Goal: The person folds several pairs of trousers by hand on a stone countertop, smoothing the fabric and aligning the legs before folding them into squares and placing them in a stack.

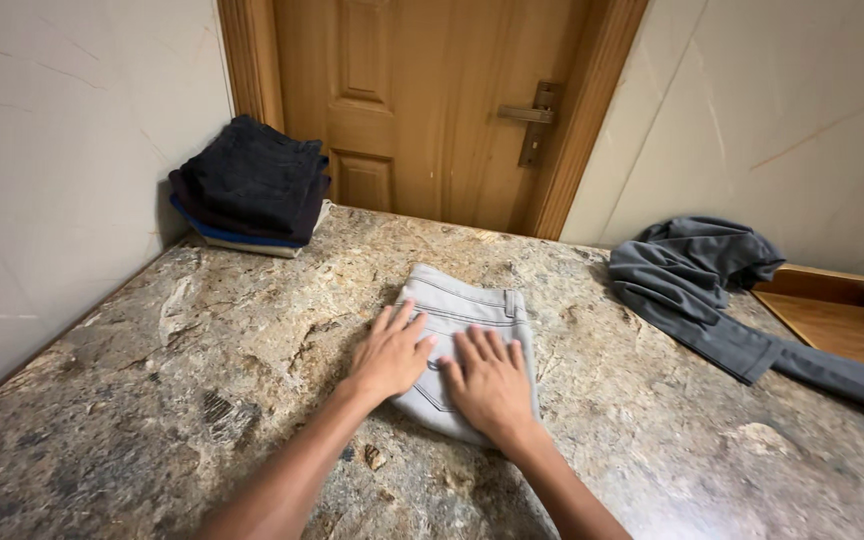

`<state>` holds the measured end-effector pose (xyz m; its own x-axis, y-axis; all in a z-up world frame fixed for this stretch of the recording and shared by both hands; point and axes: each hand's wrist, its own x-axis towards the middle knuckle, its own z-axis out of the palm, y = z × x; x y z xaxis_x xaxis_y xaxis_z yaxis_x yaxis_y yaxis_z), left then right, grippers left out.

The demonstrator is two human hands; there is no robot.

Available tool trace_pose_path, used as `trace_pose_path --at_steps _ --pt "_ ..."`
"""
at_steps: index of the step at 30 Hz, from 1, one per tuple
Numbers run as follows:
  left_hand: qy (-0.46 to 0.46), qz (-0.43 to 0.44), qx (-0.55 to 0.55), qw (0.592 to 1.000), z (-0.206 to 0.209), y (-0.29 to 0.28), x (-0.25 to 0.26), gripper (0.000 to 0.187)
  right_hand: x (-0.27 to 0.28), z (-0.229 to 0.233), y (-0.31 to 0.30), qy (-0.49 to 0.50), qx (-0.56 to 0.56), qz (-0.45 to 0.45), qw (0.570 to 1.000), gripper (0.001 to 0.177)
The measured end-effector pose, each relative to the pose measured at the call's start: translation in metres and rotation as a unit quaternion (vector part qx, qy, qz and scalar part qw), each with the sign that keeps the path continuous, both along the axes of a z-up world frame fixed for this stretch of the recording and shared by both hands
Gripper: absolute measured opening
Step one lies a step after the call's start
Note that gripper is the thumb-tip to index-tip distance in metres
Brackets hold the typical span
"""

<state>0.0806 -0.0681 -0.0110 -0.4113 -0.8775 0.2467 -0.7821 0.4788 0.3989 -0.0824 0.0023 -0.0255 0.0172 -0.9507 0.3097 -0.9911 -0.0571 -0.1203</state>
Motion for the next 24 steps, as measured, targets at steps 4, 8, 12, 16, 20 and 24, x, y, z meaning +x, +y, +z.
trace_pose_path --at_steps 4,8,12,16,20,24 --pt "-0.049 0.078 0.047 0.995 0.009 0.013 0.002 0.069 -0.006 0.013 0.023 -0.059 -0.017 -0.14 0.988 0.066" --pt "-0.077 0.151 0.099 0.981 0.033 0.03 -0.001 0.074 -0.012 0.023 0.027 -0.104 0.018 -0.221 0.97 0.096" --pt "-0.011 0.144 0.153 0.978 0.045 0.03 0.004 0.079 -0.023 0.024 0.022 -0.18 0.04 -0.256 0.949 0.104" --pt "0.123 0.133 0.163 0.97 0.038 0.008 0.02 0.079 -0.032 0.022 0.0 -0.389 0.064 -0.205 0.896 0.1" --pt "0.212 0.08 -0.019 0.974 0.053 -0.034 0.04 0.069 -0.006 0.02 -0.044 -0.487 -0.054 -0.097 0.866 0.101" --pt "0.206 0.11 -0.024 0.972 0.12 -0.073 0.088 0.069 0.036 0.07 -0.115 -0.537 -0.096 -0.004 0.838 0.093"
